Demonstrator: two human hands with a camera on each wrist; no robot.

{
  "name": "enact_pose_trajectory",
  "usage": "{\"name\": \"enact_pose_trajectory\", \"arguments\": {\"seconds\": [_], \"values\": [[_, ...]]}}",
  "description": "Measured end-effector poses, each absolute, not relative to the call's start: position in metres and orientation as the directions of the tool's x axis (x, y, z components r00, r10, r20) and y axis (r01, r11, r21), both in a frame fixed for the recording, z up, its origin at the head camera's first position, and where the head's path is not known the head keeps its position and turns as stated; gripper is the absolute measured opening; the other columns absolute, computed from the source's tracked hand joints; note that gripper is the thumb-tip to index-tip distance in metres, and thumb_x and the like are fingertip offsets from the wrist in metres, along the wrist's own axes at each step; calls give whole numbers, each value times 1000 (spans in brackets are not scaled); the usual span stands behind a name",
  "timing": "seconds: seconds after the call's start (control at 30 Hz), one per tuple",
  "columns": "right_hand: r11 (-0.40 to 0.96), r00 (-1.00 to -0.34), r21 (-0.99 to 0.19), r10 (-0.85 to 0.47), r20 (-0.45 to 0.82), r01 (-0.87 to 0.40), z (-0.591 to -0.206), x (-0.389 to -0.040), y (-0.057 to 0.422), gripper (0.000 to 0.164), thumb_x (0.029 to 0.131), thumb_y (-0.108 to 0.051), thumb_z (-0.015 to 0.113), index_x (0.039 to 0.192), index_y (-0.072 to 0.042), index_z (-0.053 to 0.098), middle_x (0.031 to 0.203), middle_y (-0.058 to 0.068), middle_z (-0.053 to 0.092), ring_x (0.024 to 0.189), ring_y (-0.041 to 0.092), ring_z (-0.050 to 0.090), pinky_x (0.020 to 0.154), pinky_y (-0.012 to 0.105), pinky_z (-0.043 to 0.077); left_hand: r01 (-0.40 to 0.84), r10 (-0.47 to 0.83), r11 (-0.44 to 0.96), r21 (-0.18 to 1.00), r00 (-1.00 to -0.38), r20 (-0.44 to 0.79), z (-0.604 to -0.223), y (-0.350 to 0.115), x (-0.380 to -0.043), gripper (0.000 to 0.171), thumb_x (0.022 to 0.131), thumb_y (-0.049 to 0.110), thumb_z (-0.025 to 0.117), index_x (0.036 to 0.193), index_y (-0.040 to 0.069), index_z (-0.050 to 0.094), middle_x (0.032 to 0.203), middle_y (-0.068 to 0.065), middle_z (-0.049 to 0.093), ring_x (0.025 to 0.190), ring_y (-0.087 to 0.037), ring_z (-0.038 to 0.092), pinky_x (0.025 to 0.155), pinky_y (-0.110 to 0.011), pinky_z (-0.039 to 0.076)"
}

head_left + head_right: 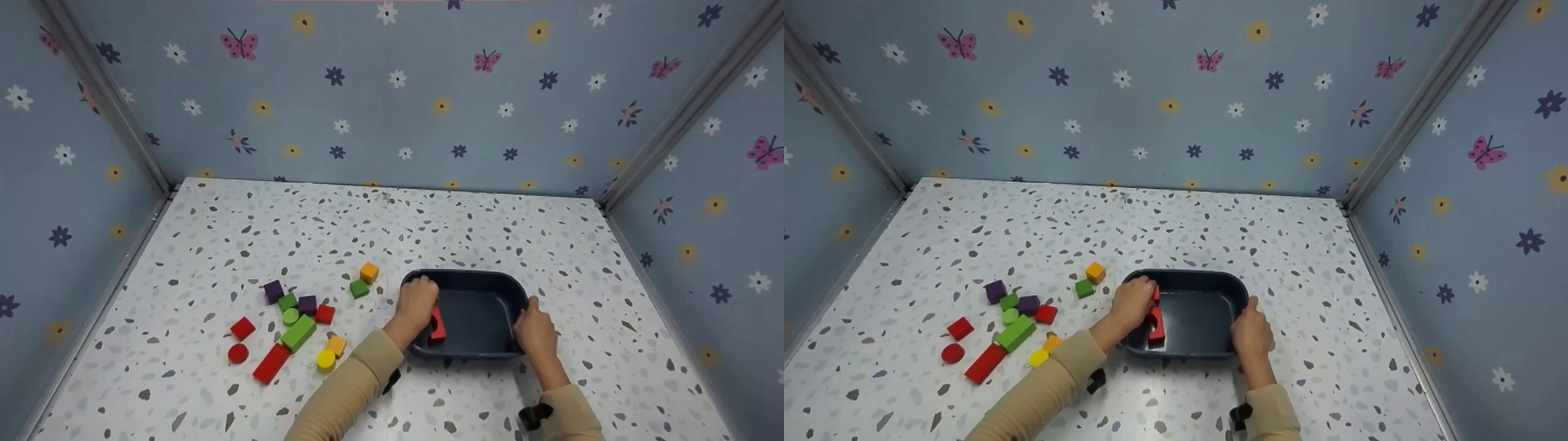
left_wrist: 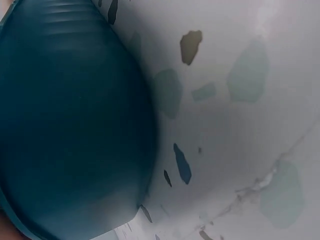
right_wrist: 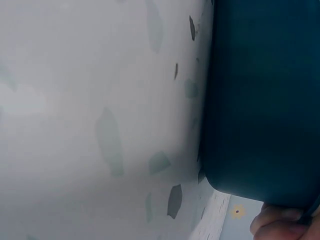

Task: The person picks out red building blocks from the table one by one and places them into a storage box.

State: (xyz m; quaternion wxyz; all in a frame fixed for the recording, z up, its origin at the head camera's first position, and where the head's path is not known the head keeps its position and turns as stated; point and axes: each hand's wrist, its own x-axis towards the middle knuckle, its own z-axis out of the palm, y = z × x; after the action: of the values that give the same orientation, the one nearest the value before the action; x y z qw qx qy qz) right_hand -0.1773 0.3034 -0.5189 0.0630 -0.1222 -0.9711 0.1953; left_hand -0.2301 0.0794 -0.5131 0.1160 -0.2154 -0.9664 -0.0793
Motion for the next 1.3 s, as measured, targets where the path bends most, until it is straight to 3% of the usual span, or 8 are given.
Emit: {"name": "enact_pose_trajectory", "arguments": {"seconds": [0.4, 1.0, 1.3], "values": [[888, -960, -397, 273, 54, 230, -519, -180, 305, 24, 90, -9, 39, 111, 3, 39, 82, 30, 56, 67, 40, 57, 50, 47, 42, 395, 379, 899, 189, -918, 119, -517, 86, -237, 9, 79, 14, 62, 72, 11, 67, 73, -7, 61, 66, -21, 59, 55, -35, 49], [897, -958, -386, 271, 96, 215, -519, -179, 304, 24, 88, -8, 42, 109, 4, 40, 79, 31, 56, 67, 43, 57, 49, 49, 42, 399, 390, 890, 222, -917, 85, -517, 86, -244, 13, 79, 9, 61, 67, 10, 65, 72, -7, 62, 65, -21, 60, 56, -35, 49], [895, -959, -395, 266, 101, 207, -520, -177, 303, 27, 87, -7, 43, 111, 5, 40, 81, 32, 56, 68, 44, 57, 50, 50, 42, 395, 397, 888, 236, -917, 40, -516, 83, -242, 5, 78, 8, 62, 77, 9, 66, 80, -9, 62, 72, -22, 60, 61, -36, 49]]}}
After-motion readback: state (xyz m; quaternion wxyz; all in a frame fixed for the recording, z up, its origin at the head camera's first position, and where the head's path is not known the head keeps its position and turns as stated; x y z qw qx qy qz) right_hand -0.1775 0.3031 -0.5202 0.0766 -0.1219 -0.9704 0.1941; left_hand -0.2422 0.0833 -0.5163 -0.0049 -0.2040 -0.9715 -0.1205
